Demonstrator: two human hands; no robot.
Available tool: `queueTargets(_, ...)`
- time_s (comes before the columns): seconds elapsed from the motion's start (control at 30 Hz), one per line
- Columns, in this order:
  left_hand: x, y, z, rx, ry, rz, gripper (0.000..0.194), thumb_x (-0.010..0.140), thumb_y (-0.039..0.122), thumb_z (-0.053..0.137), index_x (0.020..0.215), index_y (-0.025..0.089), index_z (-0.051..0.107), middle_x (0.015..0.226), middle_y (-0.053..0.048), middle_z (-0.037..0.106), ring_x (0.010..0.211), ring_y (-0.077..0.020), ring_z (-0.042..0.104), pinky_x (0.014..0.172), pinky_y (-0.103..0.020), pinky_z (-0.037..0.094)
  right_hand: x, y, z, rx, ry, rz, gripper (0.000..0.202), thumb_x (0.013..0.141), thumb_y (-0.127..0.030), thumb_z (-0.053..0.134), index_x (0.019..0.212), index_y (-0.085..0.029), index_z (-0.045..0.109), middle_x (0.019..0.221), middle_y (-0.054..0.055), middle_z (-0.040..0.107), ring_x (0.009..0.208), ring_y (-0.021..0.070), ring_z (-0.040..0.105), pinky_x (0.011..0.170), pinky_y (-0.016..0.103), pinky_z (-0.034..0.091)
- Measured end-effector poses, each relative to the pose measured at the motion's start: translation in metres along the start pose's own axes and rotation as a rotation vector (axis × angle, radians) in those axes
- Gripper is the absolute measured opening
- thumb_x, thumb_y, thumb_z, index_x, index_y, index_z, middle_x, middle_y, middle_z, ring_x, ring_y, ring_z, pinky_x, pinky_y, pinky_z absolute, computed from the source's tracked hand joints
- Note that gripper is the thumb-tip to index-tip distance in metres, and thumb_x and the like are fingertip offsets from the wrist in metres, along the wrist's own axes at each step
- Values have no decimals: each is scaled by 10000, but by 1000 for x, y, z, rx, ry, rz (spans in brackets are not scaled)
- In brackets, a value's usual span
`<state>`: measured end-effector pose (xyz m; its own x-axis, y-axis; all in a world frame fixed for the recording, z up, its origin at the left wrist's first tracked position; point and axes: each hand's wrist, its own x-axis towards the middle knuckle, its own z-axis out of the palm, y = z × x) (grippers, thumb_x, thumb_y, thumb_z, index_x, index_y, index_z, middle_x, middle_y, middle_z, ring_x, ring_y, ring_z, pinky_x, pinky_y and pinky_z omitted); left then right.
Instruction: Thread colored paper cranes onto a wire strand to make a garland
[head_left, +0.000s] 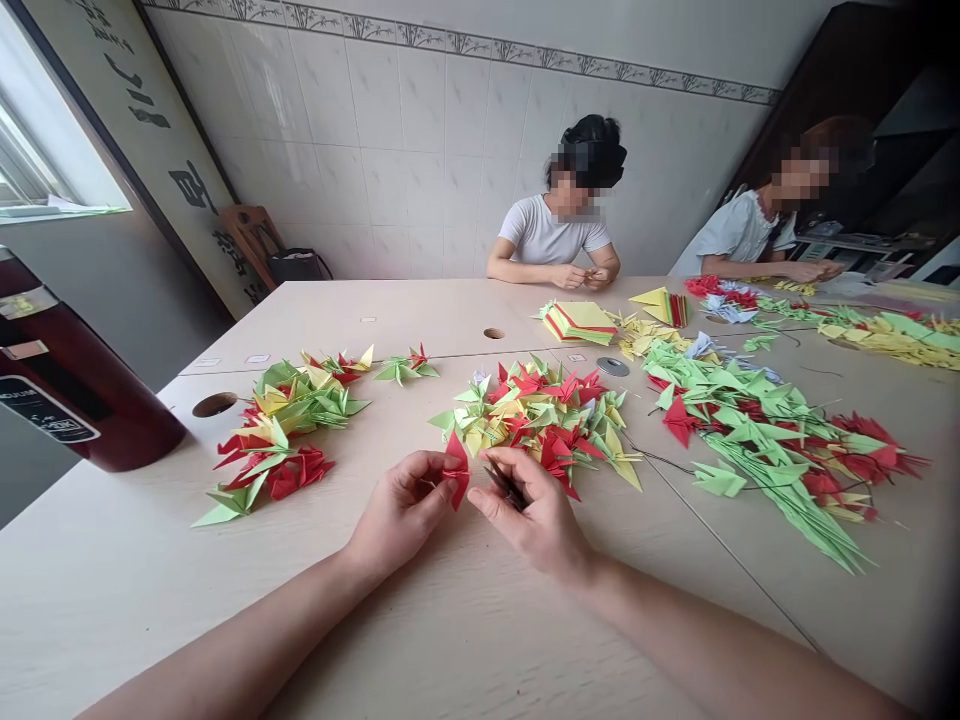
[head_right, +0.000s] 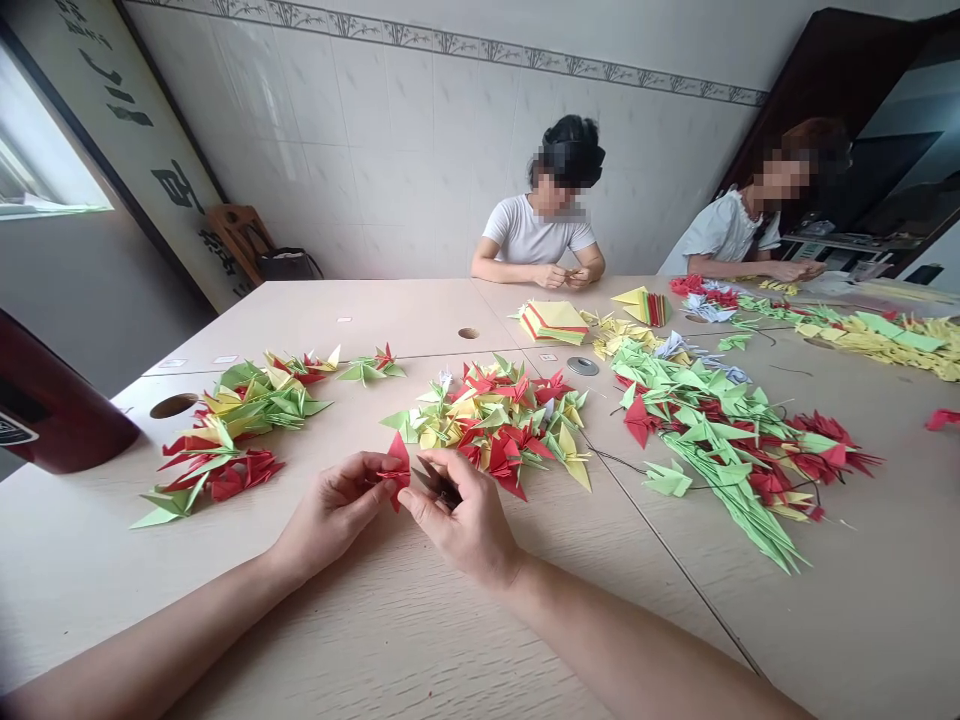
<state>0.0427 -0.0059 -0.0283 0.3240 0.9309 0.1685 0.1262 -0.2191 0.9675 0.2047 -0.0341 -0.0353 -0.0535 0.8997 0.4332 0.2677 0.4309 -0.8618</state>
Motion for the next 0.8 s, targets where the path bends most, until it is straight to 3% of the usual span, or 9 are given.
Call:
queueTargets(0.07, -1, -1, 0, 25, -53, 26, 207, 790, 283, 554, 941, 146, 593, 825, -53, 622, 744, -154, 589, 685, -279, 481, 0, 1, 0, 0, -2, -33, 272, 765, -238, 606, 1024, -198, 533, 749, -3, 548, 654, 120, 518, 609, 240, 466)
queueTargets(0.2, -1, -3, 0, 1, -115, 57, 161, 791, 263, 561, 899, 156, 613, 816, -43, 632, 749, -145, 581, 725, -277, 471, 2, 2, 0, -90, -24, -126, 113, 785, -191, 567, 898, -183, 575, 805, 31, 547, 728, 143, 536, 660, 265, 465)
queueTargets(0.4, -2, 0, -1, -27, -72, 35, 112, 770, 262, 594, 792, 156, 621, 730, -20, 634, 700, -132, 575, 683, -244, 466, 6, 3, 0, -106, 10, -154, 99, 788, -176, 566, 888, -179, 573, 930, 66, 532, 847, 170, 560, 719, 283, 486)
queueTargets(0.57, -2, 4, -1, -46, -105, 34, 134, 794, 257, 562, 858, 156, 621, 875, -52, 654, 841, -159, 591, 782, -269, 462, 6, 2, 0, -139, -5, -202, 36, 797, -160, 553, 818, -182, 573, 899, 66, 564, 837, 172, 571, 720, 292, 487)
queueTargets(0.73, -4, 6, 1, -22, -79, 45, 134, 802, 274, 551, 779, 151, 597, 726, -24, 607, 693, -126, 541, 663, -240, 446, 4, -2, 1, -66, 10, -185, 53, 789, -188, 572, 839, -184, 587, 875, 59, 569, 828, 169, 565, 735, 298, 481)
queueTargets(0.8, -4, 8, 1, -59, -53, 70, 136, 810, 274, 540, 756, 152, 568, 690, -9, 570, 655, -111, 507, 629, -229, 431, 3, -3, 1, 26, 10, -116, 103, 795, -231, 568, 886, -188, 591, 897, 50, 561, 716, 133, 558, 658, 272, 487)
